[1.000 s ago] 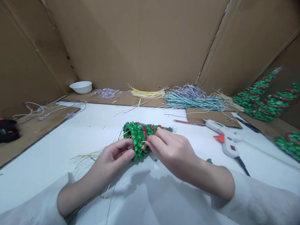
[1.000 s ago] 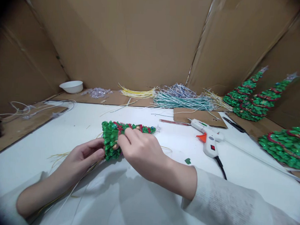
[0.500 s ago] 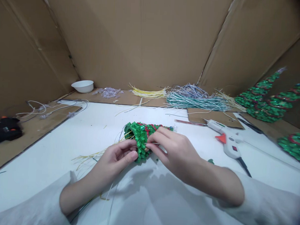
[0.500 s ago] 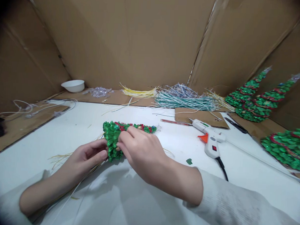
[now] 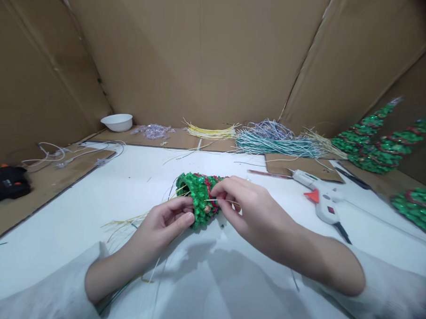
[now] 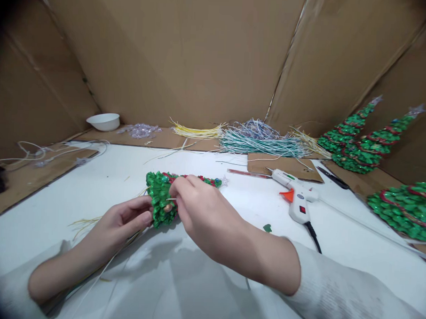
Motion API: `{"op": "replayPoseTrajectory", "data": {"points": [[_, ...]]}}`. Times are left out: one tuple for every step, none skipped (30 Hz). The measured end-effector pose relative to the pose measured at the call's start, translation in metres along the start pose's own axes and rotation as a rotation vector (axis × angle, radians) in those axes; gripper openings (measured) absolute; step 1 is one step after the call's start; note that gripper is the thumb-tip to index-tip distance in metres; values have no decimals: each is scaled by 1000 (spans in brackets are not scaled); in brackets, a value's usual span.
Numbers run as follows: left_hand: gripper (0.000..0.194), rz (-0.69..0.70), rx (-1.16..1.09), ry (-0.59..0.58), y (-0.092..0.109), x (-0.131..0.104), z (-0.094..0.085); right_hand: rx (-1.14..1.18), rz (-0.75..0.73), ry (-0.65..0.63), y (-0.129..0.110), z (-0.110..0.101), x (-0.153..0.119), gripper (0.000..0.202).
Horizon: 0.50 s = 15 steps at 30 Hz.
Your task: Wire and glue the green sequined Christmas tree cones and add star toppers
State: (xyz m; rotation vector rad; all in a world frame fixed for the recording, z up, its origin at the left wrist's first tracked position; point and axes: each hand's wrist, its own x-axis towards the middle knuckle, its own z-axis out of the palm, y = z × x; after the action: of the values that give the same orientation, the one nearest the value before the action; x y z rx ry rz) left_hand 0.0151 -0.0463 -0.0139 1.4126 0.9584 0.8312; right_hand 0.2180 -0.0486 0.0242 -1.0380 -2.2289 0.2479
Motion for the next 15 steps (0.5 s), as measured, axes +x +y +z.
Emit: {"op": "replayPoseTrajectory", "data": {"points": [[29, 6, -3, -4, 0, 0, 0, -1, 5, -3, 0, 0, 0, 12], [29, 9, -8, -10, 0, 1, 0, -1, 15, -8, 0, 0, -1, 12], [29, 12, -16, -13, 0, 1, 0, 3, 25, -13, -1, -1, -1, 12], [29, 9, -22, -13, 0, 1, 0, 7, 34, -15, -1, -2, 0, 12], [30, 3, -26, -8, 0, 1, 0, 7, 45, -12, -1, -3, 0, 11], [31, -8, -26, 0, 0, 1, 0, -6, 59, -4, -1, -4, 0, 9], [33, -18, -23, 10, 0, 0, 0, -33, 73, 6, -1, -5, 1, 6], [34, -25, -21, 17, 0, 0, 0, -74, 83, 12, -2, -6, 1, 3], [34, -27, -20, 21, 0, 0, 0, -123, 86, 11, -2, -6, 1, 5], [34, -27, -19, 21, -1, -1, 0, -170, 81, 6, -3, -6, 1, 9], [34, -23, -19, 21, -1, -1, 0, -209, 69, -1, -3, -6, 1, 12], [33, -19, -19, 21, -1, -1, 0, -237, 54, -7, -4, -5, 1, 13], [33, -16, -21, 23, -1, -1, -1, -253, 41, -9, -4, -5, 1, 14], [33, -16, -20, 27, -1, -1, -1, -260, 34, -12, -5, -4, 1, 15], [33, -18, -20, 31, -1, -1, -1, -261, 31, -17, -5, -4, 1, 15]]}}
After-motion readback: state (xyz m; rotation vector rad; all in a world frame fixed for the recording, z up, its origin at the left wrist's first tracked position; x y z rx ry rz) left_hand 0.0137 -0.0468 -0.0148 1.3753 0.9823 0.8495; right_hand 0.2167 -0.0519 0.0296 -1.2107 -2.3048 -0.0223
